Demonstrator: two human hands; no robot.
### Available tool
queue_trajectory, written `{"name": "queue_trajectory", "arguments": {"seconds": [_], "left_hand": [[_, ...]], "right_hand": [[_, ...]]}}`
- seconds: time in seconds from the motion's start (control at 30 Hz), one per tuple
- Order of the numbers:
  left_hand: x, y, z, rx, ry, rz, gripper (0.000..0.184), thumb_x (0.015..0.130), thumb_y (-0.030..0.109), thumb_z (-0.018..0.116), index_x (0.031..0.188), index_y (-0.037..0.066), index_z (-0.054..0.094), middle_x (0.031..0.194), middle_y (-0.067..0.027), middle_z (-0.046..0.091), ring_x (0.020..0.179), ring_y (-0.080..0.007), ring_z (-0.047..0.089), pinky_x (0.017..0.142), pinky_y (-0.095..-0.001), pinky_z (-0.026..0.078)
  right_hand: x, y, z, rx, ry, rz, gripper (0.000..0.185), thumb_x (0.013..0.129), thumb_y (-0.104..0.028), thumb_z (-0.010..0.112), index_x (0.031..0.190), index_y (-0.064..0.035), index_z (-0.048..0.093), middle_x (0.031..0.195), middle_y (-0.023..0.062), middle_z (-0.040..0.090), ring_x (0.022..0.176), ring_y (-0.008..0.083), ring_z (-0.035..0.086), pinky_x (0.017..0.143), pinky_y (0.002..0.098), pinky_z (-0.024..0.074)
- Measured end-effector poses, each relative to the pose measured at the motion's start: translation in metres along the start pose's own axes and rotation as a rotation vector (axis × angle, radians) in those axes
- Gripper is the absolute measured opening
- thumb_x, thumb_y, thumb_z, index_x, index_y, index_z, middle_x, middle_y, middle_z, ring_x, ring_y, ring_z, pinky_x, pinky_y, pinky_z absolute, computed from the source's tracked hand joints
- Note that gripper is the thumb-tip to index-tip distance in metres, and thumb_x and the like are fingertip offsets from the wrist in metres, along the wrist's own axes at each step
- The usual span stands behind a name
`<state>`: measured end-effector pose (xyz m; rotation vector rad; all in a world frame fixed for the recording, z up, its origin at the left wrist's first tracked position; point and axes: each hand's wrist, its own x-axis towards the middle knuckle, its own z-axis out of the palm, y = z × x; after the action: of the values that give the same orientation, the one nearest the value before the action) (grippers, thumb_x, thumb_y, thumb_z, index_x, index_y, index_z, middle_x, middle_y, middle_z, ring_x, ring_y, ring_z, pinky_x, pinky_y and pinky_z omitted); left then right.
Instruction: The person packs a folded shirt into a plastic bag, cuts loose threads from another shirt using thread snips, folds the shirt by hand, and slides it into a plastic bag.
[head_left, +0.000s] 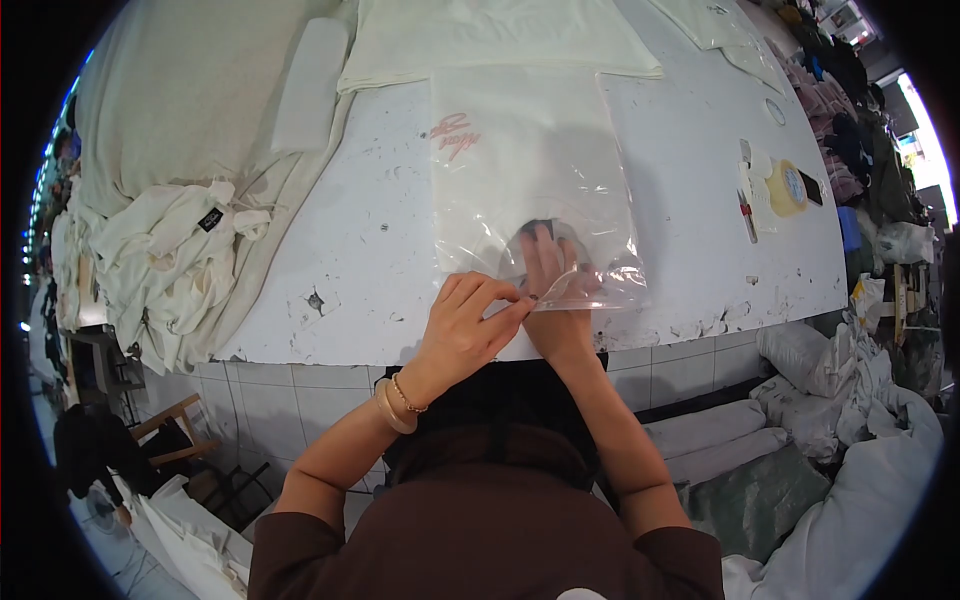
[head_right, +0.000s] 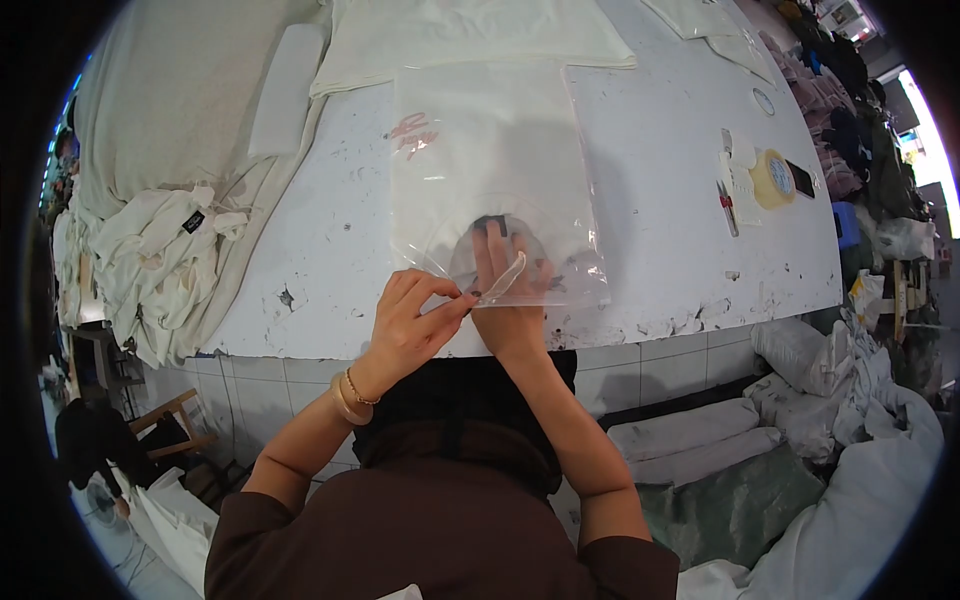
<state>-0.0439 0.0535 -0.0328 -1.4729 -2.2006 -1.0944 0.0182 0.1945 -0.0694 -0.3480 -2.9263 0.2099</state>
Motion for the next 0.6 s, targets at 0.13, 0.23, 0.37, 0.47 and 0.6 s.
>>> {"name": "queue_trajectory", "arguments": {"seconds": [0.13, 0.23, 0.37, 0.47, 0.6], "left_hand": [[0.008, -0.003, -0.005, -0.08, -0.135, -0.009, 0.025, 0.071, 0.009, 0.071, 0.095, 0.011, 0.068, 0.096, -0.0013, 0.059, 0.09, -0.0205, 0.055, 0.079, -0.0346, 0.043], [0.021, -0.008, -0.003, -0.091, -0.162, -0.146, 0.034, 0.076, 0.009, 0.066, 0.11, 0.009, 0.065, 0.116, -0.006, 0.057, 0.106, -0.0268, 0.053, 0.091, -0.0385, 0.04], [0.013, -0.033, 0.033, 0.246, -0.45, -0.121, 0.065, 0.086, 0.04, 0.061, 0.143, 0.017, 0.039, 0.154, -0.0067, 0.023, 0.142, -0.0307, 0.022, 0.111, -0.0583, 0.019], [0.013, -0.037, 0.03, 0.216, -0.442, -0.103, 0.065, 0.085, 0.041, 0.061, 0.142, 0.017, 0.039, 0.155, -0.0065, 0.023, 0.142, -0.0312, 0.022, 0.11, -0.0594, 0.018], [0.012, -0.026, 0.007, 0.244, -0.501, -0.21, 0.061, 0.085, 0.036, 0.062, 0.14, 0.015, 0.043, 0.154, -0.0082, 0.025, 0.142, -0.033, 0.02, 0.111, -0.0595, 0.018]], "right_hand": [[0.013, -0.007, -0.006, -0.023, -0.114, 0.075, 0.066, 0.082, -0.02, 0.057, 0.142, -0.0048, 0.034, 0.147, 0.0104, 0.033, 0.133, 0.0313, 0.032, 0.1, 0.0511, 0.0277], [0.001, -0.003, 0.01, 0.245, 0.094, 0.106, 0.066, 0.083, -0.016, 0.057, 0.142, -0.0007, 0.031, 0.15, 0.0155, 0.028, 0.137, 0.0338, 0.029, 0.106, 0.0529, 0.0262], [-0.052, 0.005, -0.001, 0.33, 0.019, 0.074, 0.05, 0.082, -0.003, 0.056, 0.131, 0.0028, 0.047, 0.141, 0.0209, 0.041, 0.134, 0.0357, 0.037, 0.111, 0.0526, 0.0235], [-0.077, 0.028, -0.036, 0.47, 0.136, 0.241, 0.027, 0.082, 0.0, 0.054, 0.107, -0.0014, 0.063, 0.112, 0.0149, 0.062, 0.105, 0.0303, 0.058, 0.091, 0.0405, 0.0443], [-0.083, 0.09, -0.048, 0.639, 0.35, 0.701, 0.015, 0.089, -0.007, 0.053, 0.098, -0.0011, 0.064, 0.085, 0.0077, 0.062, 0.071, 0.0158, 0.057, 0.062, 0.0271, 0.0449]]}}
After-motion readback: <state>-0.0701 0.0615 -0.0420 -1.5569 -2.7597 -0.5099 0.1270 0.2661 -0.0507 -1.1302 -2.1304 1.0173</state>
